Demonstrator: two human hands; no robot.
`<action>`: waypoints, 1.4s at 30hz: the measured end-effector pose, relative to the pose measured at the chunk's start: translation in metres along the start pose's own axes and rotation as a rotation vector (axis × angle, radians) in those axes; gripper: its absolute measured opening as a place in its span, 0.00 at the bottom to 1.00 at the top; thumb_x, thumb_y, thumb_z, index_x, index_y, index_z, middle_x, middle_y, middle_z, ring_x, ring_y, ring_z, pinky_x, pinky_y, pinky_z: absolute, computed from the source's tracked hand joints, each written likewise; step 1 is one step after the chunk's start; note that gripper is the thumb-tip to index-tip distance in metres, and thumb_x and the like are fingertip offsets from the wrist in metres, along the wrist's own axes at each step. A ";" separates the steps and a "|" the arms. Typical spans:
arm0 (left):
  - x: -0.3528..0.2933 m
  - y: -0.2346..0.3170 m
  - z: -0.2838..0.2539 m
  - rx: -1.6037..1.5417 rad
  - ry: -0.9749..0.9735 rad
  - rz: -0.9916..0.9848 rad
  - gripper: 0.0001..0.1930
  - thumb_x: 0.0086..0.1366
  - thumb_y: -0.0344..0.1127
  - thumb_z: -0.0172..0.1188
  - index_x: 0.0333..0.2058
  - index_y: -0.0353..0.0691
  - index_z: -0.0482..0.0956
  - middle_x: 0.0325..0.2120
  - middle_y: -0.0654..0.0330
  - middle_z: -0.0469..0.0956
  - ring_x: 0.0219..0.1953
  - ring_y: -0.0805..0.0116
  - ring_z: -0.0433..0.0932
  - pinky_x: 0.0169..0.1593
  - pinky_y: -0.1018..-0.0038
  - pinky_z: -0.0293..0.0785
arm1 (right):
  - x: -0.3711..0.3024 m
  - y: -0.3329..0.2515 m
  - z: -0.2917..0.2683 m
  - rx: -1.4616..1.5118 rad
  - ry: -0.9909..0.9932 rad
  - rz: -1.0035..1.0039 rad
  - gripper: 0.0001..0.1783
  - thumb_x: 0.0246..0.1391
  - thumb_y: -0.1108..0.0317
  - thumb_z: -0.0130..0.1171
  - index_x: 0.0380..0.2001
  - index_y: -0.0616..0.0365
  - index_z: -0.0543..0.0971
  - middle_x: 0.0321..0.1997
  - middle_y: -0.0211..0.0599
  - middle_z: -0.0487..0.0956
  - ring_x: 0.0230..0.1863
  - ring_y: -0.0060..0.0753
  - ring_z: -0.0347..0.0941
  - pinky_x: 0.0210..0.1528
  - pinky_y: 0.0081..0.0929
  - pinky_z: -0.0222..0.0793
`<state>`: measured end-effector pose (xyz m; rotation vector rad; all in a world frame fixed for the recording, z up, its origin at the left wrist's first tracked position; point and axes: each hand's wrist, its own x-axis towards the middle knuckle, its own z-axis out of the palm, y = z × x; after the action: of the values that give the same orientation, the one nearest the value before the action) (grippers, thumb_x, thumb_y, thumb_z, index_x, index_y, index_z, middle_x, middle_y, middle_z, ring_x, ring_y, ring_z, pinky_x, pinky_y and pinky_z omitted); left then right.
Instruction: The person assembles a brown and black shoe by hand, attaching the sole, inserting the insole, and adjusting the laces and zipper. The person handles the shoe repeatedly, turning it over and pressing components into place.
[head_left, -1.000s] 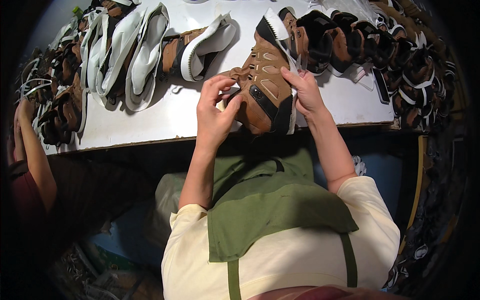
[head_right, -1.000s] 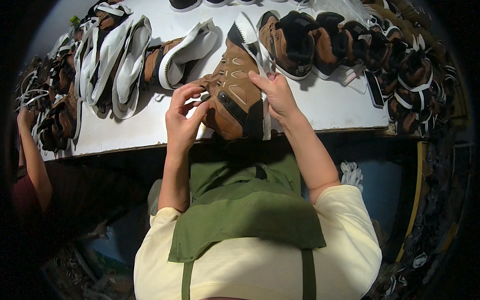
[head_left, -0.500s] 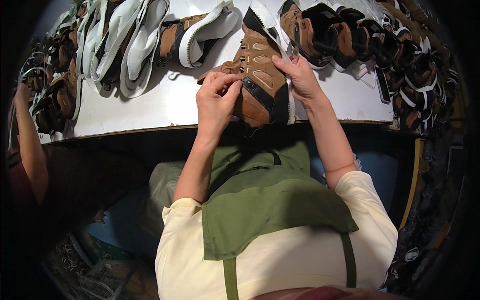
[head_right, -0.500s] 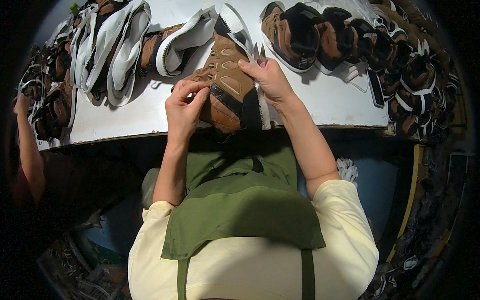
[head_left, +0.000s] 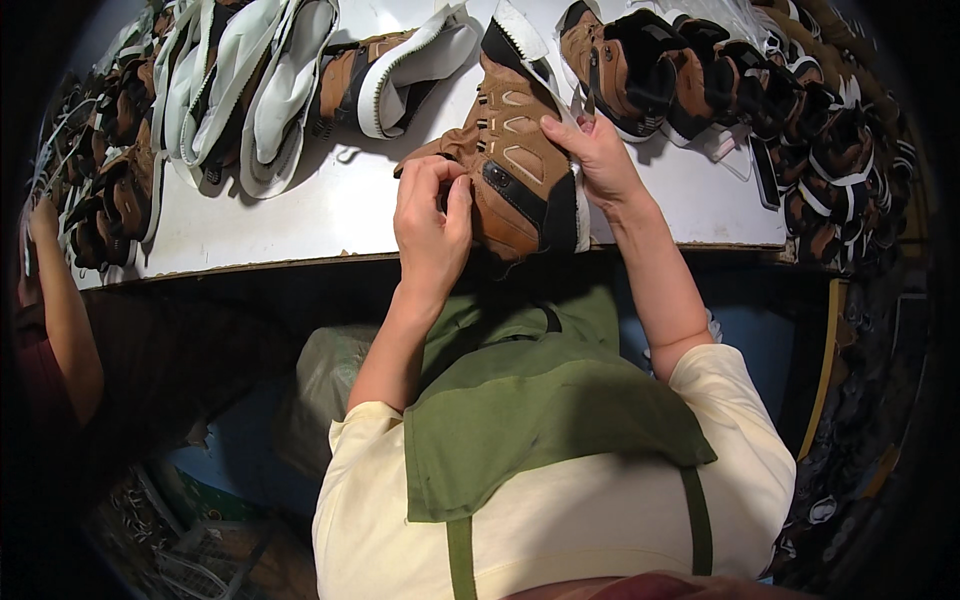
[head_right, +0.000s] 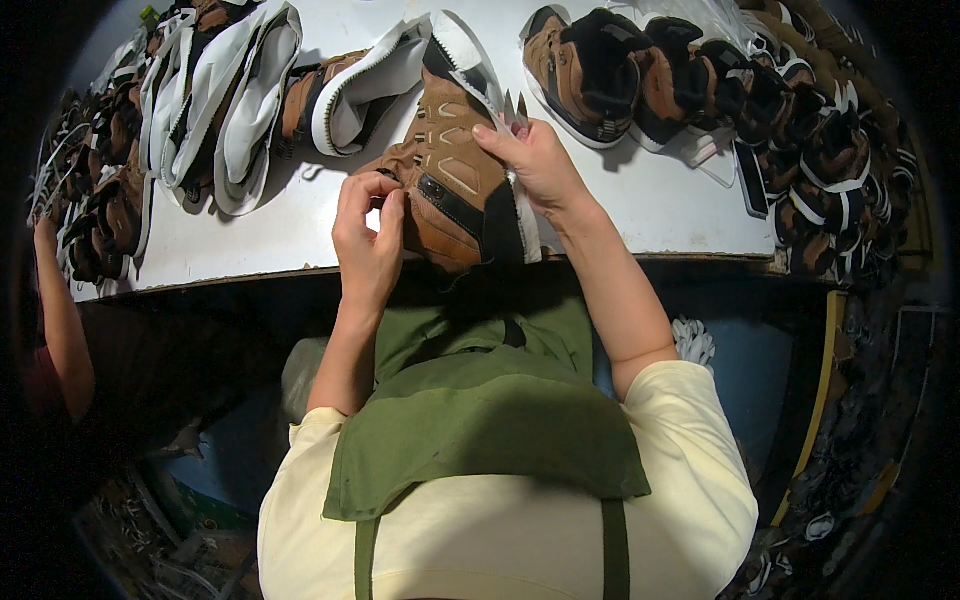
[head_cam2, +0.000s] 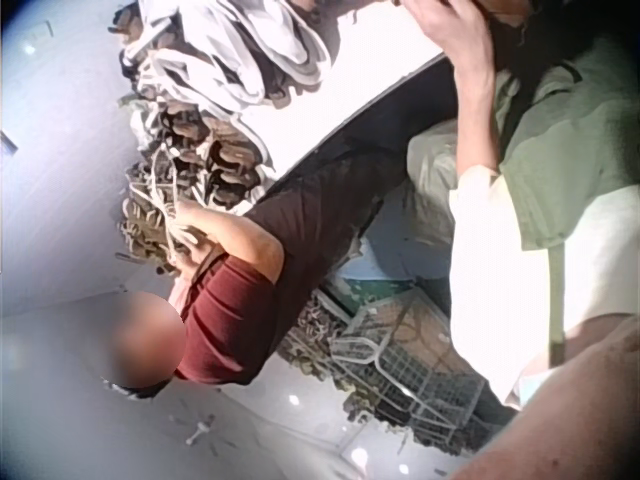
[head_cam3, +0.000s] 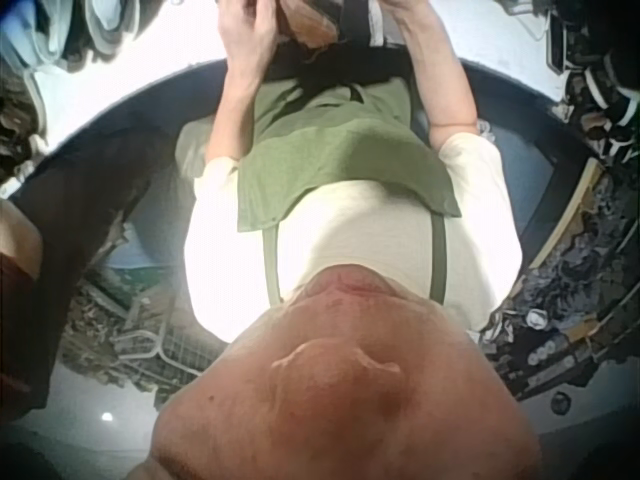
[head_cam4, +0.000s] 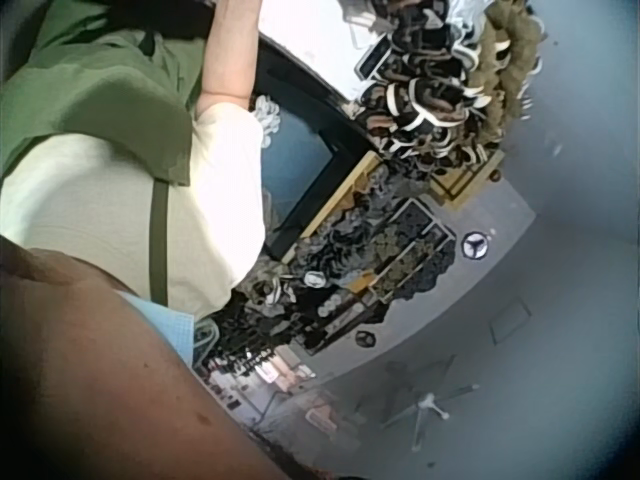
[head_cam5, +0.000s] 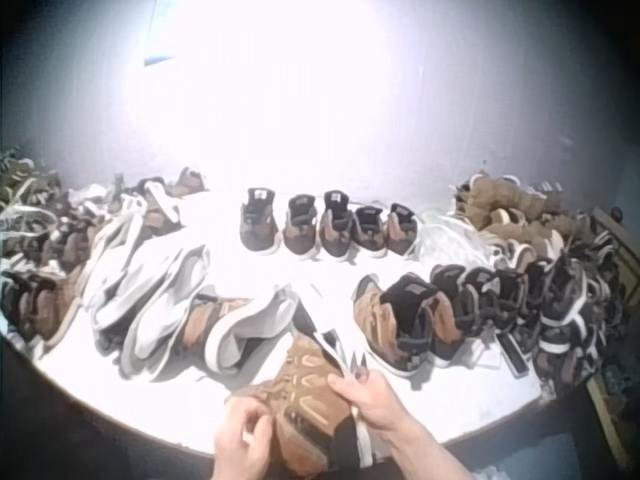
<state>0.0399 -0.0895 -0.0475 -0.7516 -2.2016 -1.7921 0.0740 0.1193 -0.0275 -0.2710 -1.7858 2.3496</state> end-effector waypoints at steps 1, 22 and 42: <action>-0.002 0.000 -0.001 0.014 0.018 0.044 0.06 0.56 0.23 0.62 0.33 0.32 0.76 0.33 0.53 0.74 0.34 0.60 0.74 0.36 0.71 0.73 | 0.001 0.000 0.001 0.002 0.000 -0.002 0.11 0.58 0.66 0.63 0.36 0.64 0.78 0.34 0.28 0.78 0.35 0.15 0.71 0.41 0.18 0.69; -0.006 0.010 0.003 0.363 -0.046 0.302 0.07 0.55 0.21 0.62 0.31 0.34 0.73 0.31 0.52 0.71 0.35 0.52 0.72 0.40 0.65 0.70 | -0.005 0.000 0.006 -0.057 -0.026 -0.001 0.10 0.58 0.64 0.63 0.33 0.59 0.77 0.32 0.22 0.74 0.33 0.12 0.66 0.37 0.15 0.65; 0.023 0.014 -0.026 0.521 -0.295 0.443 0.08 0.55 0.25 0.63 0.35 0.37 0.81 0.29 0.57 0.79 0.31 0.59 0.80 0.34 0.70 0.77 | -0.003 -0.013 0.011 -0.104 -0.076 -0.005 0.14 0.58 0.65 0.62 0.40 0.68 0.79 0.37 0.32 0.80 0.37 0.16 0.74 0.42 0.17 0.71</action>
<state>0.0237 -0.1063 -0.0187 -1.2968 -2.2805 -0.8931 0.0744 0.1120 -0.0115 -0.1941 -1.9445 2.2961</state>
